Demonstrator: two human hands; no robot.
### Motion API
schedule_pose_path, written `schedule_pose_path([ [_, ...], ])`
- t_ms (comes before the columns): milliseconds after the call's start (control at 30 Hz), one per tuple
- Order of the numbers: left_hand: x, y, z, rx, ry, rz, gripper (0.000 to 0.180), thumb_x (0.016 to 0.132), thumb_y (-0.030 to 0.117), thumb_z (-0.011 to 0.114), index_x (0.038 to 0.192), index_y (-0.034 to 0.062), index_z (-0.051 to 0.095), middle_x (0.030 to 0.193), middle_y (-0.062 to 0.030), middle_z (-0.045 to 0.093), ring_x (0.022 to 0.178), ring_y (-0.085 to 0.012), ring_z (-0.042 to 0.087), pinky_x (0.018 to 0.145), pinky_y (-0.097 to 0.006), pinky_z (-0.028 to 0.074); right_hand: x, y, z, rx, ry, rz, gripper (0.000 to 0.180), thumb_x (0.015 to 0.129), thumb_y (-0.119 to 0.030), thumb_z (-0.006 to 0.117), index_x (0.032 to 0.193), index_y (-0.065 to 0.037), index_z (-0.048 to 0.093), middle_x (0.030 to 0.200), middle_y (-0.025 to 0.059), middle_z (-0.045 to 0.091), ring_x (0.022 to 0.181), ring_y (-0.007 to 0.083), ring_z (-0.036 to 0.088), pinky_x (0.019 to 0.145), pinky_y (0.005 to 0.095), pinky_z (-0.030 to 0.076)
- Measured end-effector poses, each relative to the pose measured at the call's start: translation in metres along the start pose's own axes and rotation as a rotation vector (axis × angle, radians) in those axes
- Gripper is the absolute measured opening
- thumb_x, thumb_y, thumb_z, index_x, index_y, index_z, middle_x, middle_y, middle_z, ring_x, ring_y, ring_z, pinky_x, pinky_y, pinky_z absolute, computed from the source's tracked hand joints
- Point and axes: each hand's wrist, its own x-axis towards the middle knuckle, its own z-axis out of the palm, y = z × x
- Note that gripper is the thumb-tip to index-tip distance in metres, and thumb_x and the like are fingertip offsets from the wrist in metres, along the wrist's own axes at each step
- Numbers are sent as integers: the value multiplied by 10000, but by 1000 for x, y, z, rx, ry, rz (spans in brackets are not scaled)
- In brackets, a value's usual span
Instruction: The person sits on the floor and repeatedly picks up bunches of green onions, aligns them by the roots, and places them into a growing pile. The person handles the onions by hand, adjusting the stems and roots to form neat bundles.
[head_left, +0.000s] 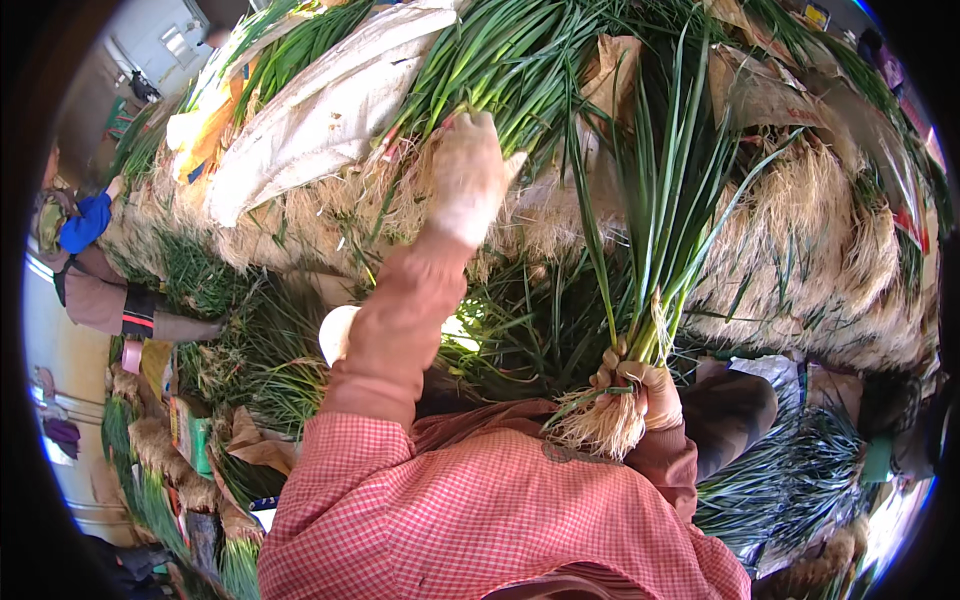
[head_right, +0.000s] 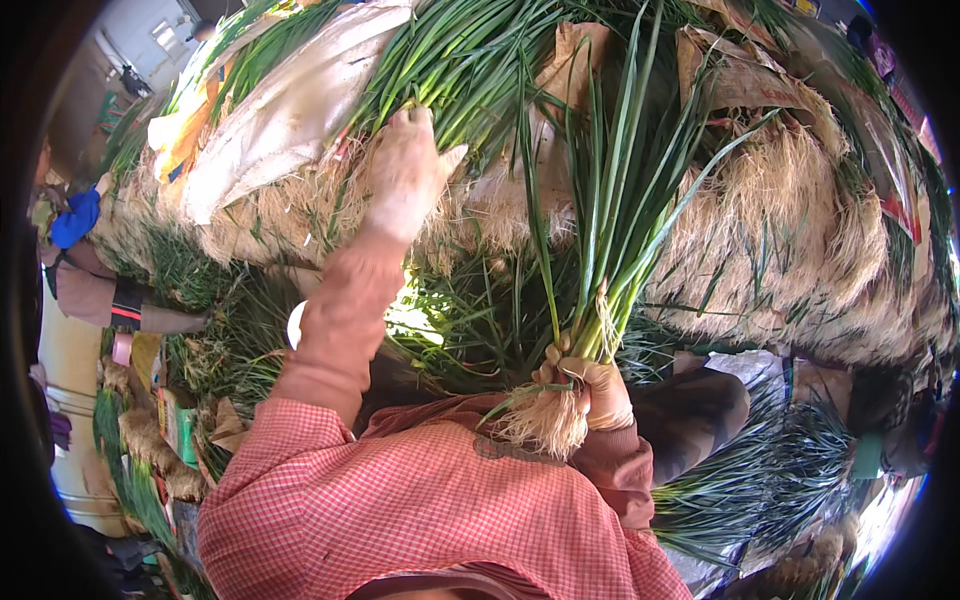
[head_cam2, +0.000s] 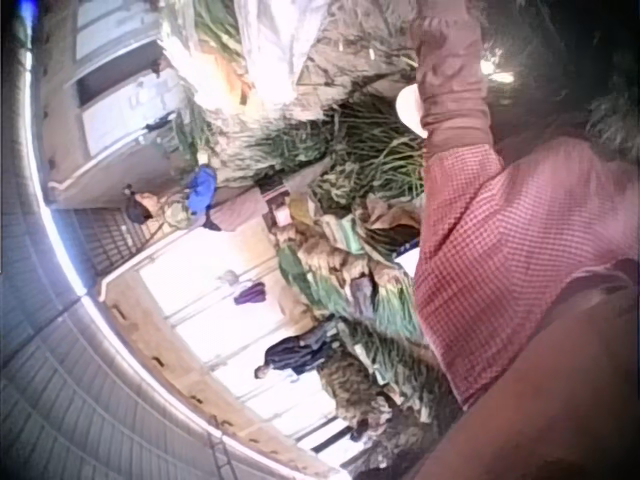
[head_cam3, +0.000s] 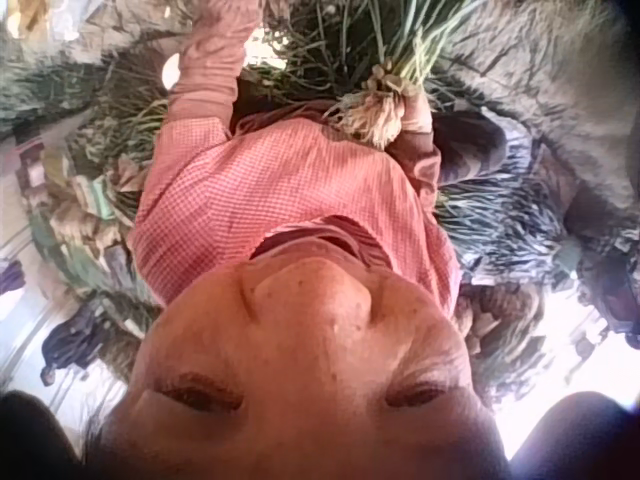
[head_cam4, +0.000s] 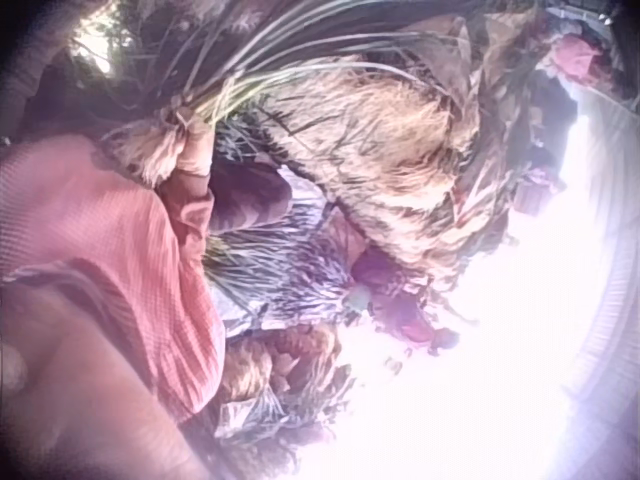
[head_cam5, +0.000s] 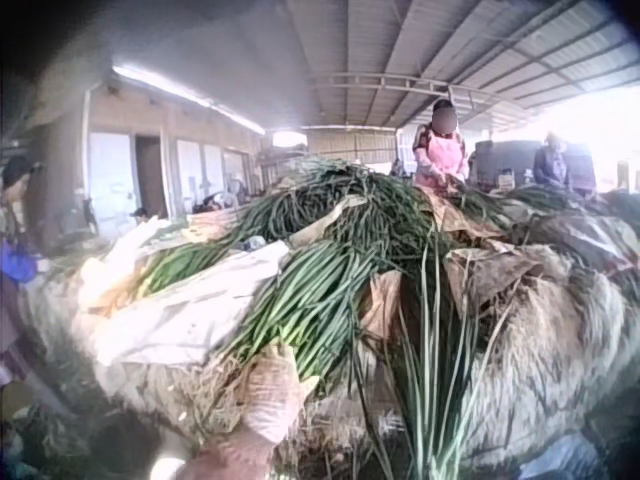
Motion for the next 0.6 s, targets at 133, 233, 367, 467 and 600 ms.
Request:
schedule_pose_path([
  [133, 45, -2, 14, 260, -250, 119, 235, 894, 235, 591, 923, 3, 573, 638, -19, 557, 495, -143, 542, 406, -322, 461, -2, -1, 0, 74, -54, -24, 313, 727, 42, 597, 1007, -63, 505, 874, 79, 568, 737, 244, 598, 814, 427, 482],
  [233, 53, -17, -14, 289, -262, 27, 256, 964, 242, 464, 1002, 9, 562, 622, -29, 549, 484, -110, 529, 373, -291, 433, -13, -8, 0, 110, -104, -48, 338, 712, 26, 608, 1016, -56, 487, 866, 81, 549, 729, 237, 565, 782, 422, 474],
  [367, 9, -36, -76, -462, 43, -223, 344, 1002, 294, 364, 1161, 20, 500, 625, -28, 547, 458, -119, 514, 369, -276, 429, -14, -11, 1, 69, -181, -159, 357, 720, -80, 595, 1058, -49, 486, 834, 45, 500, 684, 190, 514, 736, 365, 444],
  [467, -70, 3, -55, -408, -306, -203, 385, 992, 393, 351, 1046, 79, 566, 556, -89, 562, 489, -225, 573, 394, -354, 439, -4, -10, 3, 105, -279, -199, 378, 729, -96, 599, 1083, -52, 475, 833, 41, 484, 683, 178, 494, 723, 352, 431],
  [600, -151, 28, 10, -302, -1122, 286, 380, 965, 349, 395, 1023, 25, 586, 922, -185, 646, 821, -318, 641, 702, -408, 510, 9, -4, 7, 97, -242, -203, 352, 711, -105, 637, 1022, -66, 476, 826, 46, 493, 696, 192, 517, 719, 356, 444],
])
